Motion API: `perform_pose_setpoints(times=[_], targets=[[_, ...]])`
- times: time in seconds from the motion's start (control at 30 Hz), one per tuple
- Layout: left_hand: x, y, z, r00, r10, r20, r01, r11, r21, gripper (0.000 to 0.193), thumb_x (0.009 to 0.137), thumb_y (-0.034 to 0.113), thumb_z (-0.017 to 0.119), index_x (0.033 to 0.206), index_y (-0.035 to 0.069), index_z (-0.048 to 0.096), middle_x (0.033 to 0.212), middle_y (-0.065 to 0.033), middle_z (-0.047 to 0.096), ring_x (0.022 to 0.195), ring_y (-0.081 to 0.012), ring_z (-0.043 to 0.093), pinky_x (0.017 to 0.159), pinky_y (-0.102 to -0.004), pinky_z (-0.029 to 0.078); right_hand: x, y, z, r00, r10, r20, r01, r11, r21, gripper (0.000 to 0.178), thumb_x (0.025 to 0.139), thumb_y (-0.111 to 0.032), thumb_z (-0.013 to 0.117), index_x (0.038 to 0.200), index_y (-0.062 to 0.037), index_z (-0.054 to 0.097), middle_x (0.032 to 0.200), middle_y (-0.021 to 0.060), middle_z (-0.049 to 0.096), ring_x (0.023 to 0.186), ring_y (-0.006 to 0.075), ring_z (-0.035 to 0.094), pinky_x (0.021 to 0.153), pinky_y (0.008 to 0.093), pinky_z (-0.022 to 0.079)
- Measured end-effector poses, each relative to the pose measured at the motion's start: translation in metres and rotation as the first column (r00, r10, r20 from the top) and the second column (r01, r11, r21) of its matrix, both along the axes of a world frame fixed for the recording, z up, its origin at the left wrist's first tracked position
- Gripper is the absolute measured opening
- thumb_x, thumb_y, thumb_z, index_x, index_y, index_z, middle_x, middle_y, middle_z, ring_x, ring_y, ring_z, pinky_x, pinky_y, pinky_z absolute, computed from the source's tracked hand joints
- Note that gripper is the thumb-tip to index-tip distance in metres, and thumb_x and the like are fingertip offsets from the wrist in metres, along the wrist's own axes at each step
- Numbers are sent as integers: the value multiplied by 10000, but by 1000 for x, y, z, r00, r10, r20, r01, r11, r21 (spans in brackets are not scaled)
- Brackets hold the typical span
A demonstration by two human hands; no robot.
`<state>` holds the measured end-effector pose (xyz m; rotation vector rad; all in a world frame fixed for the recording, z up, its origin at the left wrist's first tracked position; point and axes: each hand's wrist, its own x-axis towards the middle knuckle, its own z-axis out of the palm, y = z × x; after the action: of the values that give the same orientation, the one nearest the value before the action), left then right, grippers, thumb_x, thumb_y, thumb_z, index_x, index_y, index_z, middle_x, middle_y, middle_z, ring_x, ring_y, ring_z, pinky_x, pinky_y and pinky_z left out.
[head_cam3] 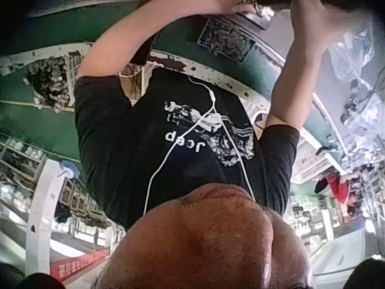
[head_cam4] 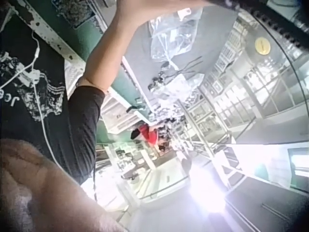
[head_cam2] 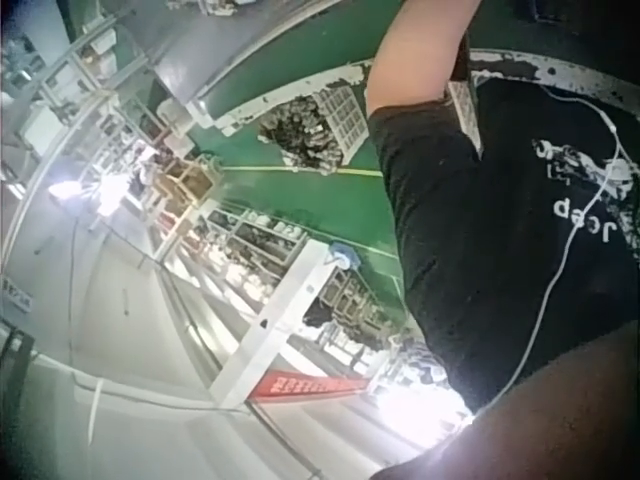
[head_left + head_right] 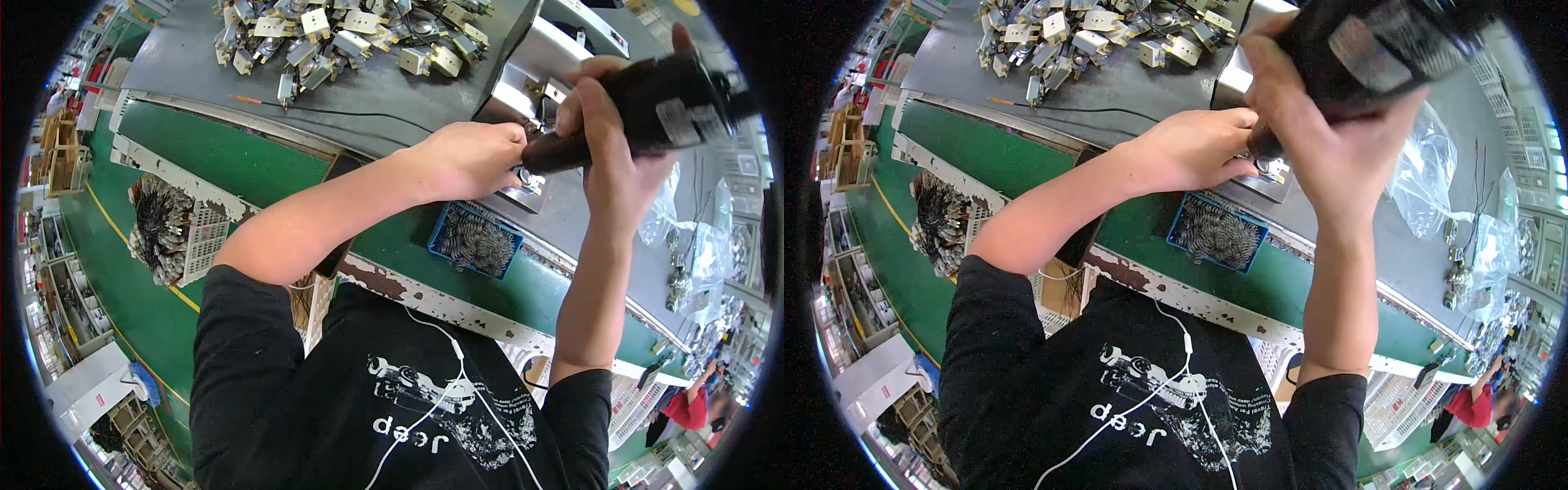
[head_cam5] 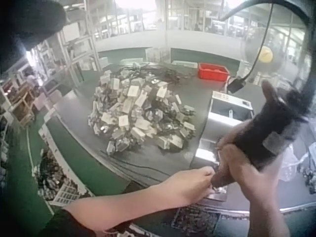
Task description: Assembling small electrical components using an electric screwdriver on a factory production line.
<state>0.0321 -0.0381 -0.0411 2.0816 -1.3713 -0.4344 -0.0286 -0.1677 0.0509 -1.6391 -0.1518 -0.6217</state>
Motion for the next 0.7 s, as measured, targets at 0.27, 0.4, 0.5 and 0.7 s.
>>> perform_pose_setpoints(times=[0.27, 0.4, 0.5, 0.7], targets=[[0, -1, 3, 1000, 7, -8, -7, 1000, 4, 301, 879, 248, 697, 1099, 49, 643, 1156, -103, 622, 1023, -331, 641, 879, -438, 526, -3, 3, -11, 988, -75, 134, 80, 996, -28, 874, 888, 62, 662, 1555, -52, 109, 944, 153, 663, 632, 139, 591, 572, 280, 500], [2, 0, -8, 1000, -3, 26, 4, 999, -54, 304, 876, 246, 699, 1106, 56, 644, 1155, -102, 622, 1024, -334, 640, 878, -437, 526, -2, -1, -15, 985, -45, 164, 51, 998, -34, 858, 895, 62, 656, 1548, -54, 113, 957, 163, 660, 631, 140, 592, 574, 283, 503], [1, 0, -10, 1000, -2, 13, 3, 997, -83, 307, 877, 248, 700, 1104, 50, 643, 1155, -101, 622, 1023, -333, 641, 877, -438, 525, -2, 0, -17, 987, -71, 145, 79, 996, -51, 859, 896, 66, 652, 1549, -59, 109, 973, 172, 660, 632, 141, 594, 577, 282, 505], [0, 1, -3, 1000, 17, -7, -17, 999, -38, 308, 879, 255, 701, 1096, 44, 643, 1156, -101, 622, 1010, -330, 646, 861, -442, 530, 0, 7, -13, 990, -16, 142, 23, 999, -42, 869, 892, 80, 638, 1557, -85, 105, 1021, 194, 672, 638, 138, 599, 584, 274, 508]])
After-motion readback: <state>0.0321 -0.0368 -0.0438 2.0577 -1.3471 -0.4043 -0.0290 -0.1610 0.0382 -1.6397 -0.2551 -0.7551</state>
